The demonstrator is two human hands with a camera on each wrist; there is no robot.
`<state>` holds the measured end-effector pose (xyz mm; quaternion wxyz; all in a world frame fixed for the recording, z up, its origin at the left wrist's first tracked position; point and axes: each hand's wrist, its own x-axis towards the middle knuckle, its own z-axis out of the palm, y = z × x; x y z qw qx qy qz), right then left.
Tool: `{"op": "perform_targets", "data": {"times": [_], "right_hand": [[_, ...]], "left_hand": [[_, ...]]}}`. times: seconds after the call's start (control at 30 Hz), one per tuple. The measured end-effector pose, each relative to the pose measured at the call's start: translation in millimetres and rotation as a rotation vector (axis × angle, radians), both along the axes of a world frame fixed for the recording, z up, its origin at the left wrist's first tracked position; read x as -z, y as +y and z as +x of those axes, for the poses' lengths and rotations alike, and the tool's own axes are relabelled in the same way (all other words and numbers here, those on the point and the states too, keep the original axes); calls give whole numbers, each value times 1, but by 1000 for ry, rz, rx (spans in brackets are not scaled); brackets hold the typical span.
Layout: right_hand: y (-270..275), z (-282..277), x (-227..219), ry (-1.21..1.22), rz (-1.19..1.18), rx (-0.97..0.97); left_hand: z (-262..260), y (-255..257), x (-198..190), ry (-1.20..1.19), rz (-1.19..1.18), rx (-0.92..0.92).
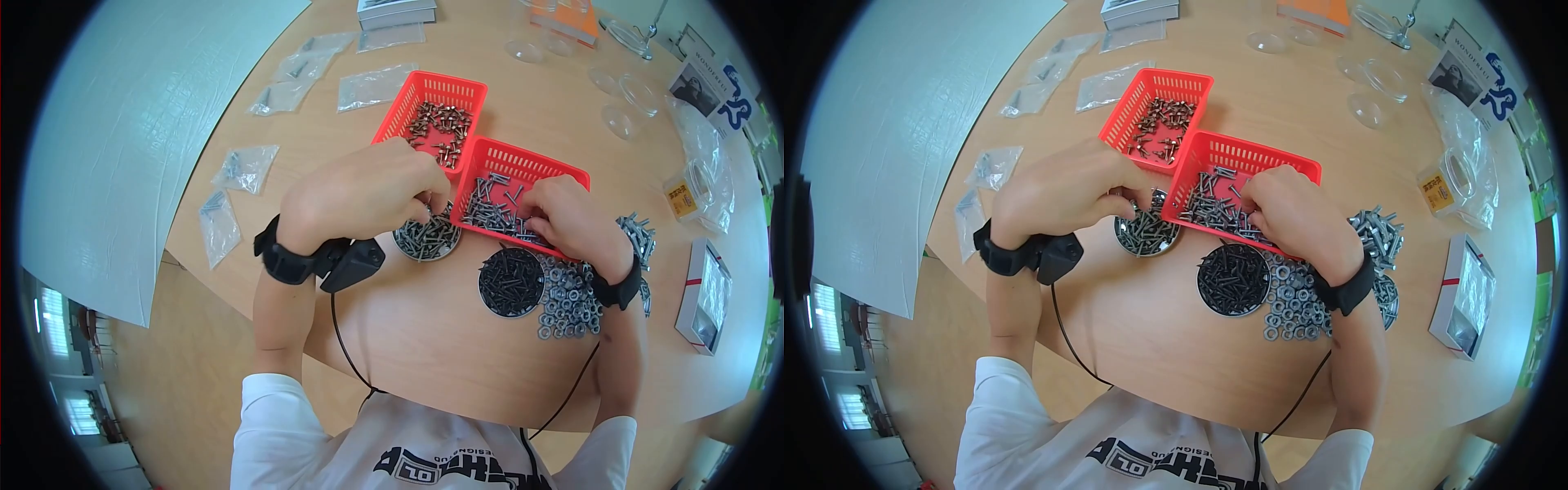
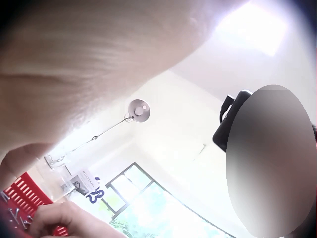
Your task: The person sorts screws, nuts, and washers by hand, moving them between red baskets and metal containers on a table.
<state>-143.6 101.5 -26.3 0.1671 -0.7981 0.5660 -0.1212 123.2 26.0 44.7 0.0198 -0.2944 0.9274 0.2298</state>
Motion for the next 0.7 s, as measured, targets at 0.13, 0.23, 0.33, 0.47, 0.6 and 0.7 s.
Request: {"op": "perform_targets", "data": {"times": [0.13,0.23,0.33,0.47,0.6,0.7], "right_hand": [[0,4,-6,-16,35,1],[1,5,-7,-21,-5,-8],[1,5,-7,-16,-6,-3],[2,5,-6,-3,-13,10],[3,8,-10,7,37,36],[3,7,-8,3,17,18]], "left_hand": [[-4,-9,14,-31,-1,-24],[-6,-6,20,-37,-20,-3],[-6,-6,26,-8,-60,19],[-8,-3,27,-22,-65,-2],[-11,-3,23,-48,-8,-5],[-10,-4,21,-56,26,-10]]}}
